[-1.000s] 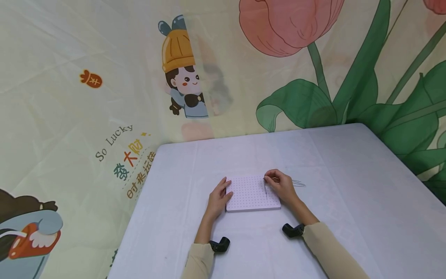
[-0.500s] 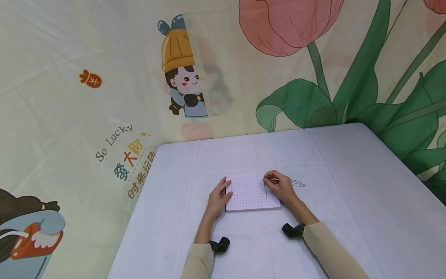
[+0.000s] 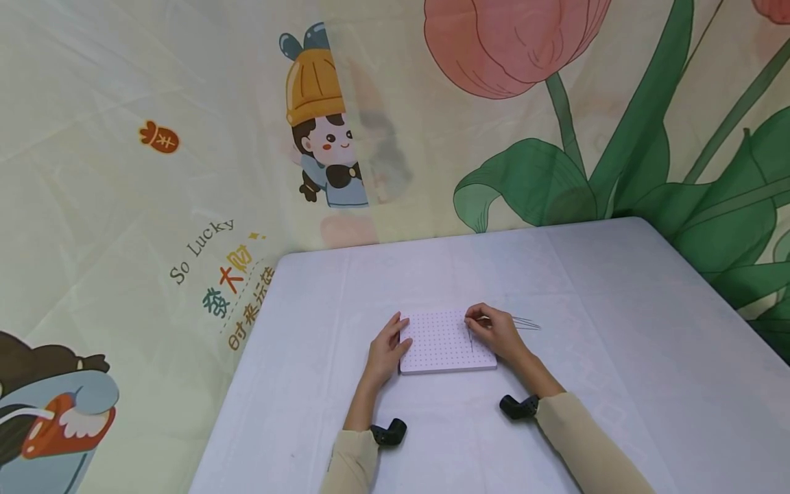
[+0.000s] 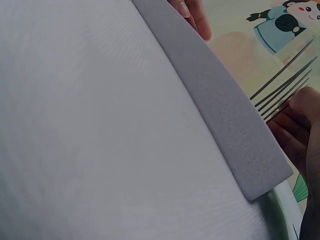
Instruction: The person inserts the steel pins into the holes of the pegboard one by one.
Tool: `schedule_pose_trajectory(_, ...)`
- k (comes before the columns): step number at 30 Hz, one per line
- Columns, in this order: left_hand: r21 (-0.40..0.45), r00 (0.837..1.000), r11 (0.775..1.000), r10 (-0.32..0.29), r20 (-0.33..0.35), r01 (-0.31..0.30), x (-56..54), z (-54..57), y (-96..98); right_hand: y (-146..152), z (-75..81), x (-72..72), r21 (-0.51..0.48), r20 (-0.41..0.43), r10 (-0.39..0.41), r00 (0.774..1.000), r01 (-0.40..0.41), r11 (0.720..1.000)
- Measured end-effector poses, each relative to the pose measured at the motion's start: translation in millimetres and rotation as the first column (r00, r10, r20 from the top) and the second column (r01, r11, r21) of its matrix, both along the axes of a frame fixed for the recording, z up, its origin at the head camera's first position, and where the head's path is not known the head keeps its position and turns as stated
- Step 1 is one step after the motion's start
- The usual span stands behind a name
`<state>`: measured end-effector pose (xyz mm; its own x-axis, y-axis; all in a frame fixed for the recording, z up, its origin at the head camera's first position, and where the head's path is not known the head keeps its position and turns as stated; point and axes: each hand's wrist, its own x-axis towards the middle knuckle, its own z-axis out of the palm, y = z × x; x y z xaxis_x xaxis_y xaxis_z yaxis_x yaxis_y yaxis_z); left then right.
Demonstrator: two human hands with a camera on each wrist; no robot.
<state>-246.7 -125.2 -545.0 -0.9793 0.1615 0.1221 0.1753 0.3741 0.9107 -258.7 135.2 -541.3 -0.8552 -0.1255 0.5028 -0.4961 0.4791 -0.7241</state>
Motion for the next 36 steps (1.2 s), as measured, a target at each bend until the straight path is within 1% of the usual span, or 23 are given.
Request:
schedule_pose_trajectory(6,0.004,1.0,1.0,0.0,0.011,0.0,0.4,0.5,0.1,0.3,-0.7,-0.2,0.002,0.003,-0.003,1.0,0.003,1.0)
schedule_pose_trajectory(14,0.008,1.0,1.0,-0.006,-0.008,0.006,0.5,-2.0,0.0,2.3,-4.3,-0.3,-0.026,0.002,0.013,1.0,-0.013,1.0)
schedule_pose_trajectory(17,0.028,1.0,0.999,-0.016,-0.019,0.016,1.0,-1.6,0.3,3.3,-4.6,-0.5,-0.039,0.002,0.024,1.0,-0.024,0.999)
schedule_pose_trajectory(20,0.033,0.999,0.999,-0.028,-0.03,0.029,8.1,13.2,3.1,4.7,-4.8,-0.4,-0.055,-0.016,0.039,0.999,-0.04,0.998)
schedule_pose_trajectory(21,0.043,0.999,0.999,-0.032,-0.035,0.033,10.4,17.4,3.9,4.3,-0.4,2.4,-0.07,-0.023,0.049,0.999,-0.05,0.996)
schedule_pose_trajectory(23,0.031,0.999,0.999,-0.026,-0.029,0.027,10.4,18.3,4.1,5.3,0.1,3.3,-0.082,-0.032,0.046,0.998,-0.048,0.995)
schedule_pose_trajectory(24,0.02,0.999,1.0,-0.022,-0.023,0.022,10.2,18.1,4.2,6.0,0.2,3.9,-0.088,-0.04,0.041,0.998,-0.045,0.995)
schedule_pose_trajectory(27,0.016,1.0,1.0,-0.004,0.005,0.004,2.5,4.3,1.9,8.6,2.4,5.2,-0.121,-0.062,0.02,0.998,-0.027,0.992)
schedule_pose_trajectory(28,0.009,1.0,1.0,0.003,0.017,-0.003,0.1,0.1,1.2,11.1,-0.9,3.2,-0.129,-0.068,0.002,0.998,-0.011,0.992)
schedule_pose_trajectory(30,0.015,1.0,1.0,0.007,0.028,-0.007,-0.6,-0.6,1.3,15.5,1.5,4.1,-0.165,-0.099,-0.018,0.995,0.002,0.986)
schedule_pose_trajectory(32,0.018,1.0,1.0,0.005,0.024,-0.006,-1.2,-0.9,1.1,22.3,5.0,5.3,-0.204,-0.118,-0.043,0.992,0.018,0.979)
schedule_pose_trajectory(35,0.019,1.0,1.0,-0.001,0.009,0.001,-1.3,-0.1,0.7,37.0,8.5,8.2,-0.243,-0.122,-0.098,0.988,0.066,0.968)
schedule_pose_trajectory(36,0.018,1.0,1.0,-0.004,0.005,0.004,-1.4,0.1,0.5,43.2,8.7,9.2,-0.242,-0.116,-0.118,0.986,0.087,0.966)
